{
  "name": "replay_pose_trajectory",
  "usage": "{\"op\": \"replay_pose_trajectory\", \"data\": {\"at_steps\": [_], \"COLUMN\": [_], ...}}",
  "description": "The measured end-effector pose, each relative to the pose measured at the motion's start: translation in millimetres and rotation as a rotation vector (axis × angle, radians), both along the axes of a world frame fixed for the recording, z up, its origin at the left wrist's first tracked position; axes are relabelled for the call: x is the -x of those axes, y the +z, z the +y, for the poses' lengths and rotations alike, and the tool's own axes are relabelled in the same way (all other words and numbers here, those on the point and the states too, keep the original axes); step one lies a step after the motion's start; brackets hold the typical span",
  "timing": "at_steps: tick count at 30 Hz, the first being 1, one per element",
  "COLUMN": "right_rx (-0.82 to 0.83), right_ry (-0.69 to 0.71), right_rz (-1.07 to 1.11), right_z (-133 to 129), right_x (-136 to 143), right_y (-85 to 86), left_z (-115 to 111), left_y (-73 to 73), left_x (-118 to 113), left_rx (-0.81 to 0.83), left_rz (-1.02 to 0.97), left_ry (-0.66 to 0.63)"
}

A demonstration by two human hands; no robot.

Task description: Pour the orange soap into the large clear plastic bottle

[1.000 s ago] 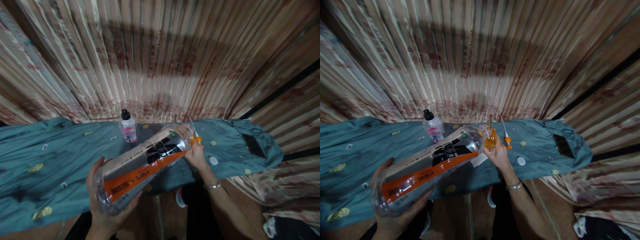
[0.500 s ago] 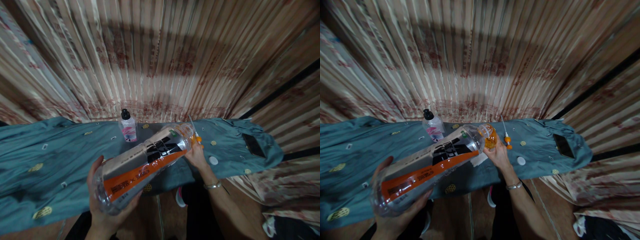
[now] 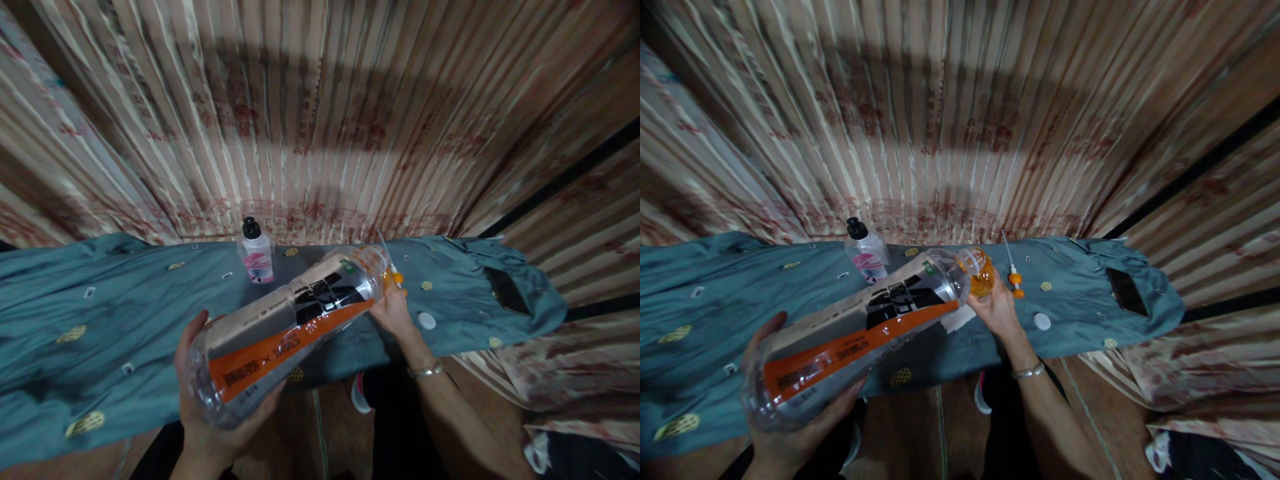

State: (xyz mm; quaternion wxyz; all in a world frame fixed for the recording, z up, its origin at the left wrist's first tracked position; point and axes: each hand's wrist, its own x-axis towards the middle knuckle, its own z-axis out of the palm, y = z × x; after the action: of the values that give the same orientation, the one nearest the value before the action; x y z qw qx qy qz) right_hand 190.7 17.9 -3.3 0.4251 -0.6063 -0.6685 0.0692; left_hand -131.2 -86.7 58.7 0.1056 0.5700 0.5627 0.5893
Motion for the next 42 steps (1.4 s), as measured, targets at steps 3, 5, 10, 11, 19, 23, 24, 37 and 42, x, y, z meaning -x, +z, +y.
{"op": "replay_pose_trajectory", "data": {"at_steps": [3,5,10,11,19,23,24,37,42], "right_rx": [-0.007,-0.008,-0.003,-0.002,0.022,0.015,0.013,-0.018,0.000], "right_ry": [0.008,0.005,-0.008,-0.003,0.011,-0.004,-0.007,0.034,0.030], "right_rz": [-0.006,-0.009,-0.009,-0.009,-0.008,-0.034,-0.039,-0.004,0.007], "right_z": [0,0,0,0,0,0,0,0,-1], "right_x": [0,0,0,0,0,-1,-1,1,2], "right_y": [0.1,0.4,0.7,0.7,0.6,-0.2,-0.2,0.5,3.4], "left_z": [2,3,4,3,-1,-4,-5,-1,-4], "left_y": [-6.4,-8.2,-5.6,-5.6,-21.3,-19.4,-15.9,-8.5,4.4], "left_x": [8,13,18,18,23,19,16,8,7], "left_rx": [-0.039,-0.033,-0.019,-0.021,0.039,0.073,0.071,0.024,0.055], "left_rz": [0.053,0.087,0.098,0.114,0.053,0.046,0.025,-0.048,-0.017], "left_ry": [-0.025,-0.066,-0.044,-0.051,0.030,0.059,0.044,0.062,0.001]}}
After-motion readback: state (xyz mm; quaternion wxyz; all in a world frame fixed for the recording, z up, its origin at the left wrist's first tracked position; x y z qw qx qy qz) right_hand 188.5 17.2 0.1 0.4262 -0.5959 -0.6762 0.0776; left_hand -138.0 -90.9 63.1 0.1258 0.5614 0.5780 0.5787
